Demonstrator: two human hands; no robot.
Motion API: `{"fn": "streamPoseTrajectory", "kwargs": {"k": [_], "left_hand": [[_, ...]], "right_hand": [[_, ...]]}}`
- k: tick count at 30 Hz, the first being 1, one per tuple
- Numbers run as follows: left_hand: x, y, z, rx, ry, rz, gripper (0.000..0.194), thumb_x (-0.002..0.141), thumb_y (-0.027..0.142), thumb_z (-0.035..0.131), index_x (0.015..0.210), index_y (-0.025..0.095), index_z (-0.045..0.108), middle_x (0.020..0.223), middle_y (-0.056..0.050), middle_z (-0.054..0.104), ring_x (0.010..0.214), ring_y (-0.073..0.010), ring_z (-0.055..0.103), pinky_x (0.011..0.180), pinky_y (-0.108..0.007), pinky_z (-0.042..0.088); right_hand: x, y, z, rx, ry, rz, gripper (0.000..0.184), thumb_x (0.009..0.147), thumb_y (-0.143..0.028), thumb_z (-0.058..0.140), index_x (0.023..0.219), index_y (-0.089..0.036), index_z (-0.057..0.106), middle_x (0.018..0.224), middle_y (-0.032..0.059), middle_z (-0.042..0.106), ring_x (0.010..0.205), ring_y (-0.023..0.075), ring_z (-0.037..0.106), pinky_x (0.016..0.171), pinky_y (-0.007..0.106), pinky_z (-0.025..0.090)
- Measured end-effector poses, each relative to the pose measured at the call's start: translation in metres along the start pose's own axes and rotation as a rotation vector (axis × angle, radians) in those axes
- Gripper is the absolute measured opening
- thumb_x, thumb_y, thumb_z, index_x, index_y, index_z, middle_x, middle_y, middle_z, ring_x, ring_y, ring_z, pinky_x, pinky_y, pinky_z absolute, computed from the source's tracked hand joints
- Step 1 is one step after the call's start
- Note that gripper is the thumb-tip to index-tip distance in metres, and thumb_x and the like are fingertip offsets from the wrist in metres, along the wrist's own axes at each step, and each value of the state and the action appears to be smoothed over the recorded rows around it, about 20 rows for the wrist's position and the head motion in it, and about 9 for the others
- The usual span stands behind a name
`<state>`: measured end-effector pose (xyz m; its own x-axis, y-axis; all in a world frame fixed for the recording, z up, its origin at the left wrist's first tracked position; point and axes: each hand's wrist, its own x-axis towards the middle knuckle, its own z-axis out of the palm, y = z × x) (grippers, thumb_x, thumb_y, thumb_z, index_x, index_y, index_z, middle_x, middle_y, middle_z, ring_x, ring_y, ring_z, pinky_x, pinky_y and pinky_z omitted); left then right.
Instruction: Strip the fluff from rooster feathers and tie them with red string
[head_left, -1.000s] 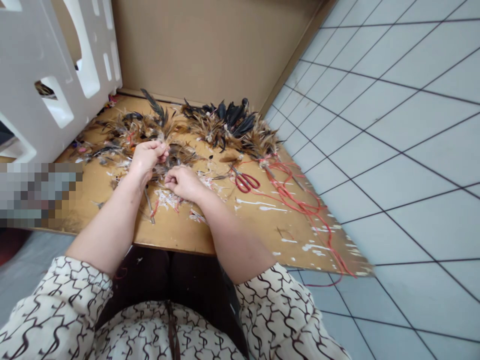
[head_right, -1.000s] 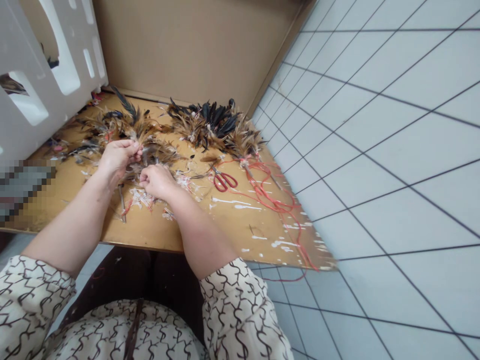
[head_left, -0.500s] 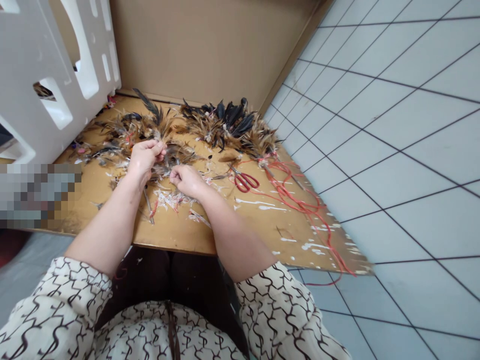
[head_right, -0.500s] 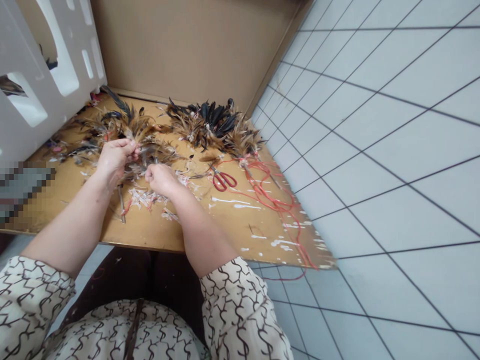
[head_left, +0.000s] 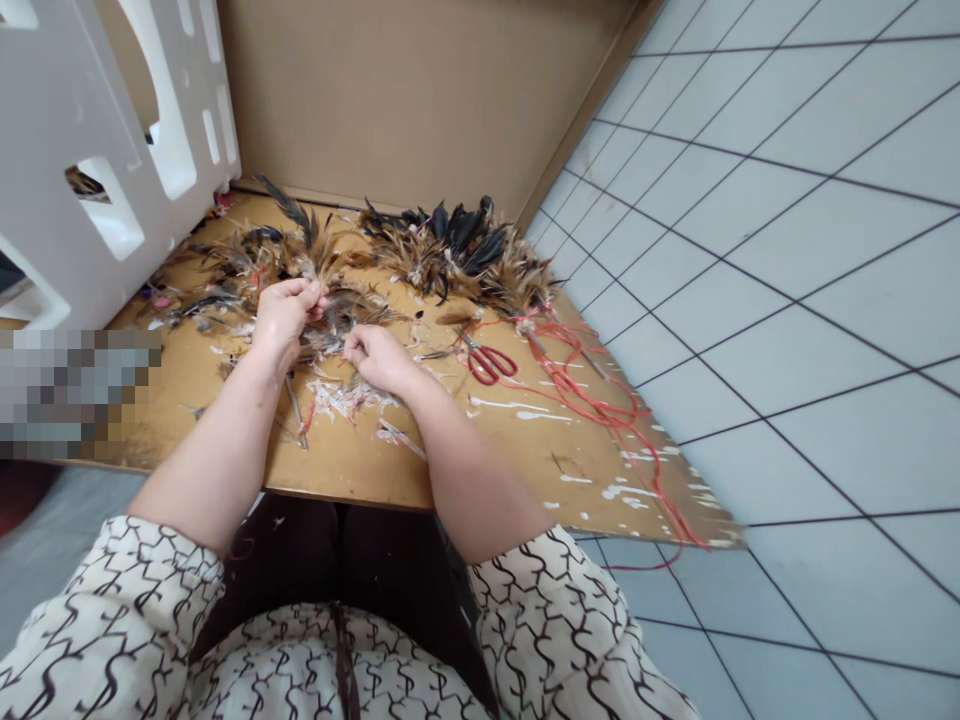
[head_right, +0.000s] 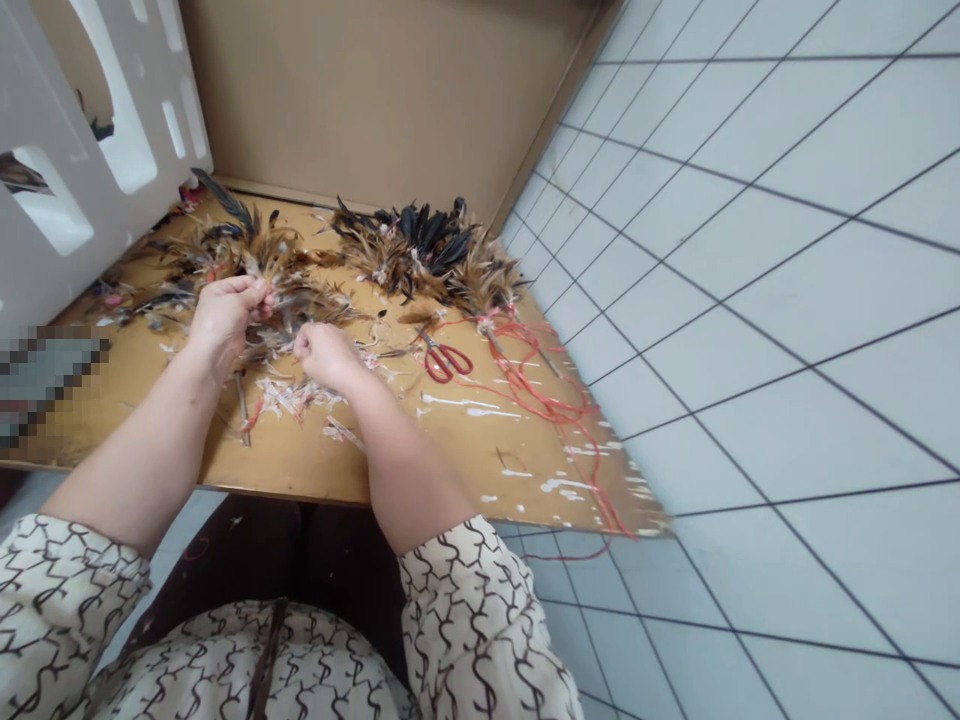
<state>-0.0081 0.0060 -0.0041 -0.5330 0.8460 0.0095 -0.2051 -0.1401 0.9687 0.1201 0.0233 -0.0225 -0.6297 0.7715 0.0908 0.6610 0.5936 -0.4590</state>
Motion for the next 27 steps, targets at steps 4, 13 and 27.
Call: {"fn": "streamPoseTrajectory", "kwargs": {"k": [4, 13, 27], "left_hand": [[0.001, 0.000, 0.000, -0.013, 0.000, 0.001, 0.022, 0.070, 0.008, 0.054, 0.049, 0.014, 0.056, 0.042, 0.004, 0.051, 0.039, -0.0041, 0.042, 0.044, -0.015, 0.037], [0.001, -0.002, 0.000, 0.003, -0.005, 0.006, 0.020, 0.068, 0.009, 0.055, 0.049, 0.014, 0.057, 0.043, 0.003, 0.052, 0.041, -0.0049, 0.042, 0.045, -0.016, 0.037], [-0.001, -0.002, 0.001, 0.044, -0.044, -0.047, 0.021, 0.065, 0.008, 0.058, 0.046, 0.014, 0.057, 0.044, 0.002, 0.055, 0.044, -0.0063, 0.048, 0.049, -0.017, 0.040]], "right_hand": [[-0.001, 0.002, 0.000, 0.067, -0.034, -0.010, 0.009, 0.075, -0.016, 0.055, 0.073, -0.014, 0.064, 0.070, 0.0007, 0.063, 0.061, 0.0094, 0.050, 0.062, 0.022, 0.036], [-0.001, -0.011, 0.009, -0.192, -0.130, -0.176, 0.019, 0.068, -0.004, 0.048, 0.066, -0.015, 0.063, 0.077, 0.0083, 0.067, 0.077, 0.0197, 0.057, 0.074, 0.031, 0.038], [0.001, 0.023, -0.017, 1.095, 0.030, 0.047, 0.013, 0.058, -0.024, 0.064, 0.063, -0.016, 0.055, 0.060, -0.0032, 0.056, 0.052, 0.0055, 0.041, 0.052, 0.020, 0.033]]}}
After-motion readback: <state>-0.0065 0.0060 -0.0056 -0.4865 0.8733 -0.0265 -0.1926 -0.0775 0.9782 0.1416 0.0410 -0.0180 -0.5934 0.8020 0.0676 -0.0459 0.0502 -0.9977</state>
